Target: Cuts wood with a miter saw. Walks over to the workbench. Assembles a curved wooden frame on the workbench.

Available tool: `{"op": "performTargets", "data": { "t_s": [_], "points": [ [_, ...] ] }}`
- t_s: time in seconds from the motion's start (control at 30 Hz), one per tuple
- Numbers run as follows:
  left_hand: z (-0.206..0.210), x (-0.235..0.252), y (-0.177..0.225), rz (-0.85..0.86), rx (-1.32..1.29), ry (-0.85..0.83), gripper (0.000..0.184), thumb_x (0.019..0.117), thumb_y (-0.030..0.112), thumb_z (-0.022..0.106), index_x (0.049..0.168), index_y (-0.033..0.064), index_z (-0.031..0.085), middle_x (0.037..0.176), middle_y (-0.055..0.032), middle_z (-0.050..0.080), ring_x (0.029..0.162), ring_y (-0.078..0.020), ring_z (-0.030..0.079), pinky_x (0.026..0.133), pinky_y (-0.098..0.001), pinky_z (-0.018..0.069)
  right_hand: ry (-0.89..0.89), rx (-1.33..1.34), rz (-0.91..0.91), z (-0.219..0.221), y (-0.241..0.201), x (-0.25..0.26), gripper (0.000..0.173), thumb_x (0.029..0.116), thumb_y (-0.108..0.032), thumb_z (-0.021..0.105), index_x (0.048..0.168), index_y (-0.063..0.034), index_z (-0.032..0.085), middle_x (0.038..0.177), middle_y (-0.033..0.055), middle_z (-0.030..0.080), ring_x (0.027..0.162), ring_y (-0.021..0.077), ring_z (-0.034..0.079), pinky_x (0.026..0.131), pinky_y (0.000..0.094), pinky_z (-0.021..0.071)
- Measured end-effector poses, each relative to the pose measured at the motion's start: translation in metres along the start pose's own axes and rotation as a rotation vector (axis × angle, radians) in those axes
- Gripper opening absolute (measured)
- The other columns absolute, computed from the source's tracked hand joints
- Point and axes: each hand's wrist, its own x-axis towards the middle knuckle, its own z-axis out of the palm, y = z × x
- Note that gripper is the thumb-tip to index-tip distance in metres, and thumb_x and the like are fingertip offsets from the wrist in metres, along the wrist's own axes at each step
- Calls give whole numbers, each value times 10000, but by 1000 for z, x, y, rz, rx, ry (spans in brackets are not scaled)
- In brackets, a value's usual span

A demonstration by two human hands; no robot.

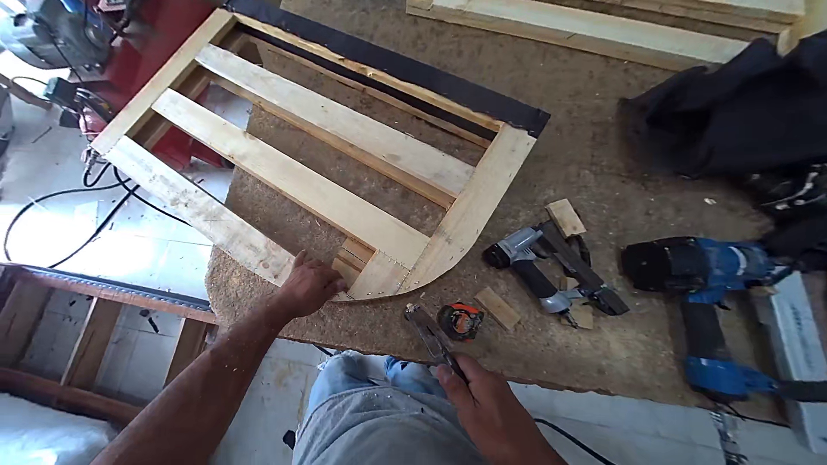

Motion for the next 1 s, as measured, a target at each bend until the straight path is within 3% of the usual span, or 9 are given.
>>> {"op": "performTargets", "data": {
  "t_s": [0.07, 0.17, 0.3, 0.37, 0.47, 0.57, 0.73, 0.9, 1.0],
  "points": [
    [-6, 4, 8, -40, 12, -53, 395, 1099, 417, 410, 1131, 224, 753, 1070, 17, 751, 1204, -189, 633, 1237, -646, 110, -24, -4, -24, 3, -16, 9, 564, 1055, -593, 357, 1188, -113, 621, 742, 28, 602, 602, 189, 618, 564, 423, 551],
    [-11, 14, 8, -28, 83, -122, 431, 1101, 451, 368, 1139, 230, 735, 1015, 16, 748, 1103, -170, 672, 1229, -567, 236, -11, -12, -89, 11, -46, 17, 527, 1072, -523, 365, 1228, -92, 623, 771, 39, 617, 639, 191, 627, 591, 423, 552],
    [0, 12, -21, 23, 161, 116, 535, 1092, 466, 334, 918, 145, 725, 882, -35, 722, 1014, -216, 678, 1124, -474, 403, 115, 59, -248, 37, -68, 24, 561, 1075, -544, 369, 1116, -58, 646, 693, 13, 592, 567, 145, 601, 518, 367, 535],
    [9, 11, -31, 52, 187, 248, 579, 1084, 485, 305, 828, 146, 698, 808, -23, 696, 942, -204, 679, 1065, -442, 452, 98, 9, -205, 51, -66, 38, 573, 1075, -548, 354, 1126, -61, 654, 708, 25, 606, 596, 161, 616, 549, 385, 541],
    [14, 11, -29, 27, 200, 296, 584, 1082, 480, 280, 853, 161, 712, 816, -12, 710, 919, -191, 682, 1023, -432, 466, -46, -164, 56, 61, -66, 65, 534, 1073, -517, 365, 1165, -69, 640, 834, 87, 658, 783, 242, 678, 730, 468, 567],
    [14, 9, -29, 17, 196, 281, 594, 1086, 484, 257, 871, 165, 709, 824, -10, 708, 921, -190, 680, 1028, -429, 458, -81, -194, 109, 53, -84, 70, 503, 1082, -486, 381, 1115, -65, 654, 854, 94, 646, 819, 236, 663, 769, 460, 552],
    [14, 9, -30, 37, 184, 313, 592, 1086, 485, 264, 839, 170, 701, 811, 1, 703, 911, -177, 680, 1016, -420, 466, -4, -126, 98, 36, -106, 58, 490, 1076, -504, 397, 1040, -98, 667, 757, 35, 602, 700, 180, 624, 685, 408, 541],
    [12, 8, -30, 18, 145, 290, 570, 1077, 490, 293, 819, 163, 683, 777, -10, 681, 881, -198, 670, 995, -439, 470, 282, 46, -254, 47, -117, 28, 543, 1069, -553, 368, 949, -114, 663, 630, -36, 565, 524, 93, 577, 487, 325, 524],
    [12, 9, -31, 22, 152, 294, 570, 1079, 488, 292, 839, 156, 688, 791, -14, 686, 886, -201, 672, 983, -438, 475, 187, -149, -54, 73, -76, 50, 530, 1072, -487, 381, 1101, -45, 673, 756, 70, 639, 690, 211, 654, 665, 435, 566]
  ]
}}
